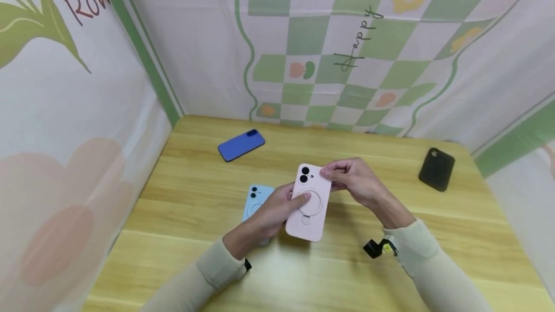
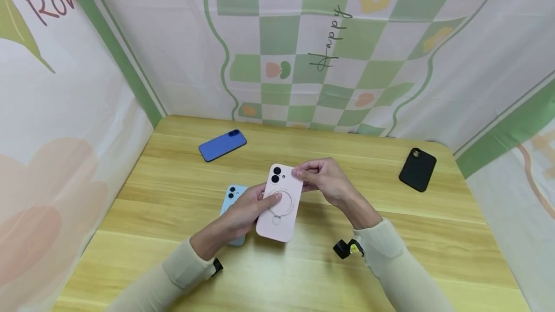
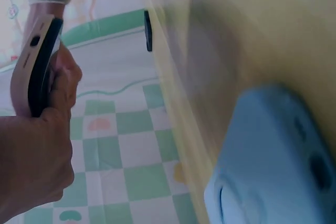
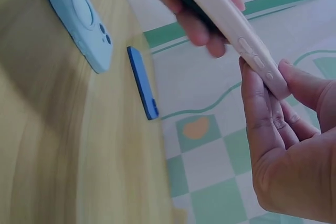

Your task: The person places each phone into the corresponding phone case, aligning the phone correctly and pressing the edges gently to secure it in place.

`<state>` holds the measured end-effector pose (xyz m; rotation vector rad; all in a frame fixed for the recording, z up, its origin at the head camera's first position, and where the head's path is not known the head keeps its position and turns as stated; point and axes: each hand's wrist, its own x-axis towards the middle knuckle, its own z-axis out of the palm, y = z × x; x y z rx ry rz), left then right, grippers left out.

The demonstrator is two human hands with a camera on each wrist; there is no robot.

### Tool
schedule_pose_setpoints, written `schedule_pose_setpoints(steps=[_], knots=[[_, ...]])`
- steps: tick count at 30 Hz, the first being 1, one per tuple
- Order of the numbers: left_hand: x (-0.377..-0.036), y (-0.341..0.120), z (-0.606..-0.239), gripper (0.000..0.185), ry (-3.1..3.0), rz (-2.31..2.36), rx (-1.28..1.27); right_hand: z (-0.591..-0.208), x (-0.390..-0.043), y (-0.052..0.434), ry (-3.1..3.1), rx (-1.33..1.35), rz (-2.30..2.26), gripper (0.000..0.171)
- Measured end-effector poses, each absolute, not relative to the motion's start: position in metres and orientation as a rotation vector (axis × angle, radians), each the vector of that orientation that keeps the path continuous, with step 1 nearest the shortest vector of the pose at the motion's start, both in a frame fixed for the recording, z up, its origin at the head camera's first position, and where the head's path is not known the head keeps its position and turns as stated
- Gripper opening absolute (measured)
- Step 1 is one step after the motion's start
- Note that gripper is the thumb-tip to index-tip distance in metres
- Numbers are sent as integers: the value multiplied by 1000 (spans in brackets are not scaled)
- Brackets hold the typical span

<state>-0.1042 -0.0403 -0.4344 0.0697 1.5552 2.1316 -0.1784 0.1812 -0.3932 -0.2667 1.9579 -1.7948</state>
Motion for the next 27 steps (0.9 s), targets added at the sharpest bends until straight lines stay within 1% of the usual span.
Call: schedule_pose_setpoints(steps=[2,7,11,20,27], knots=[[-107,-43,-434,36,1603,2110,54,-391,-178,182,1996,-285,-1759,11],[-110,-48,-433,29,1696,2084,-9,-387,-174,183,2073,-298,-1694,26],[-109,-50,-434,29,1695,2113,-14,-387,-171,179,2127,-263,-1683,30],[-109,-51,-436,31,1718,2192,-64,-392,-162,176,2178,-207,-1691,33],[-114,-54,-433,33,1699,2293,-151,-402,-146,174,2162,-233,-1649,34]])
